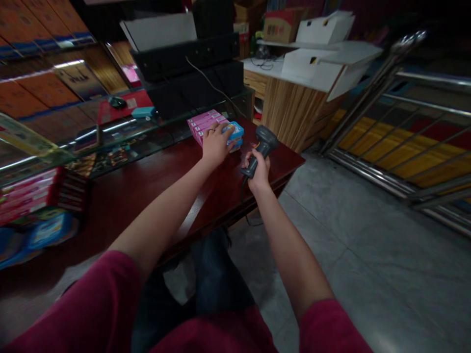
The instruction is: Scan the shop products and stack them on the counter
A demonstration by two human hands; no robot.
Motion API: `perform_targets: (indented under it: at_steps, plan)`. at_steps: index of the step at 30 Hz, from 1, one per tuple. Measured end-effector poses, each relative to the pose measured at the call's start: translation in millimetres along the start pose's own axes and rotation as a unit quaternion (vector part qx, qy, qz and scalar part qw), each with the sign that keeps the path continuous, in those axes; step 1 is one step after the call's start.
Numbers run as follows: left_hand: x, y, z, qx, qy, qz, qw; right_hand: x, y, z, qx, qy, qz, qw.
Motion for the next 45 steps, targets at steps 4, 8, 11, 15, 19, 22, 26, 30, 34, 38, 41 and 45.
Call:
perform_targets:
  at_steps: [4, 8, 11, 15, 19, 22, 26, 30, 34, 38, 41, 45]
  plan:
    - [-7, 6, -11, 0.021, 0.035, -0.017, 0.999, -3, 3, 0, 0.009, -0.008, -0.001, 1.0]
    - [-25, 31, -37, 0.071, 0.188, -0.013, 0.98, -6, 7, 4, 0.001, 0.019, 0.02, 1.0]
    - [-50, 69, -59, 0.129, 0.366, -0.058, 0.92, -7, 13, 13, -0.037, 0.045, 0.049, 0.997]
    - [-91, 141, -76, 0.185, 0.588, -0.22, 0.755, 3, 29, 40, -0.126, 0.084, 0.106, 0.983]
    - [-118, 205, -108, 0.215, 0.615, -0.286, 0.702, 39, 51, 87, -0.227, 0.114, 0.2, 0.946]
    - [-132, 241, -130, 0.237, 0.63, -0.306, 0.673, 79, 66, 133, -0.3, 0.116, 0.27, 0.907]
    - [-151, 283, -141, 0.308, 0.654, -0.365, 0.586, 136, 82, 194, -0.357, 0.102, 0.347, 0.861]
    - [-178, 312, -148, 0.378, 0.626, -0.387, 0.562, 181, 98, 238, -0.388, 0.088, 0.394, 0.829]
    - [-205, 329, -153, 0.42, 0.602, -0.39, 0.556, 203, 112, 251, -0.401, 0.106, 0.413, 0.811]
    - [-214, 328, -150, 0.397, 0.617, -0.392, 0.555, 200, 115, 248, -0.404, 0.123, 0.402, 0.812]
    - [-210, 323, -151, 0.384, 0.635, -0.382, 0.551, 192, 111, 246, -0.379, 0.122, 0.387, 0.832]
    - [-209, 323, -160, 0.419, 0.613, -0.371, 0.558, 185, 112, 246, -0.356, 0.122, 0.377, 0.846]
Point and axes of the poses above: each hand's wrist, its own y-axis away from the middle knuckle, its own z-axis out of the palm, x = y × z, the point moved 8 cm from there along -y, towards the middle knuckle, and after that the axes turned 9 degrees about z, right-handed, at the moved point
